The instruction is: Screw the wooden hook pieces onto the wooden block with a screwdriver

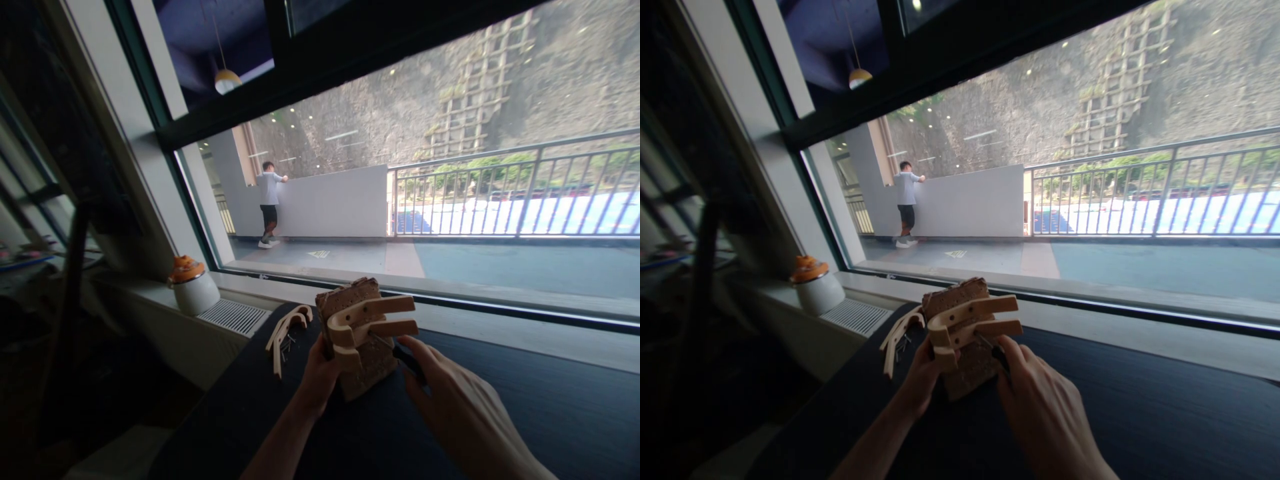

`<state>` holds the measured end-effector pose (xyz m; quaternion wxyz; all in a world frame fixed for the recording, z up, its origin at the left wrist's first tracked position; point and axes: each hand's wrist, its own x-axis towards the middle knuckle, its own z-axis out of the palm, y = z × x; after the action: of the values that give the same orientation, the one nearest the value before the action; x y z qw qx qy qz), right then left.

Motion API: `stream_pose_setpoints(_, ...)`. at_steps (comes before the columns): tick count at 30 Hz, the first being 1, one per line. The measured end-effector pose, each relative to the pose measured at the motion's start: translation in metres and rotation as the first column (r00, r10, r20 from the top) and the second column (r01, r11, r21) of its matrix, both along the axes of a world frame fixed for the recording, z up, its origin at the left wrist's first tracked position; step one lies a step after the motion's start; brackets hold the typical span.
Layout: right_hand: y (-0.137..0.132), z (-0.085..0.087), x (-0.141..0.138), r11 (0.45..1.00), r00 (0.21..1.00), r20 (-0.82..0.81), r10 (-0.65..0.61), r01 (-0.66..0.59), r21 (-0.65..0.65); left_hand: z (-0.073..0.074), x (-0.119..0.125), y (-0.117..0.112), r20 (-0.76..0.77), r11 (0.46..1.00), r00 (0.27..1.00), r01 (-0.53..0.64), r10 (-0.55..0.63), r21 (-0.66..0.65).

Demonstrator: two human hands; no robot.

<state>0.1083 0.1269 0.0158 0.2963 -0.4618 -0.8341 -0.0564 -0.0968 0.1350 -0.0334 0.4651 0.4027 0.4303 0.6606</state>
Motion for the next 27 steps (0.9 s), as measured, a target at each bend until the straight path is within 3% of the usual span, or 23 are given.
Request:
stream_pose_setpoints(4, 0.0, -0.001, -0.001, 0.982, 0.995, 0.059, 0.086, -0.095, 0.166, 0.001, 0.0, -0.001, -0.006, 1.0, 1.0, -0.019, 0.019, -0.01)
stream_pose_setpoints(7, 0.0, 0.003, -0.001, 0.969, 0.986, 0.086, 0.143, -0.157, 0.189, 0.001, -0.001, -0.002, -0.024, 1.0, 0.999, -0.025, 0.025, 0.003)
stream_pose_setpoints(13, 0.001, 0.008, 0.0, 0.987, 0.993, 0.013, 0.116, -0.117, 0.108, 0.002, -0.001, -0.002, -0.052, 0.999, 0.999, 0.0, 0.002, 0.039)
stream_pose_setpoints(17, 0.004, 0.01, 0.002, 0.997, 0.997, -0.062, 0.056, -0.059, -0.053, 0.004, 0.0, -0.004, -0.042, 0.999, 0.999, 0.016, -0.014, 0.029)
stream_pose_setpoints(22, 0.003, 0.013, 0.003, 0.968, 0.992, -0.114, -0.057, 0.027, -0.248, 0.003, 0.0, -0.004, -0.059, 0.998, 0.998, 0.022, -0.019, 0.053)
stream_pose_setpoints(27, -0.005, 0.013, -0.001, 0.991, 0.997, -0.067, -0.037, 0.028, -0.132, 0.002, 0.001, -0.003, -0.056, 0.999, 0.998, -0.033, 0.034, 0.015)
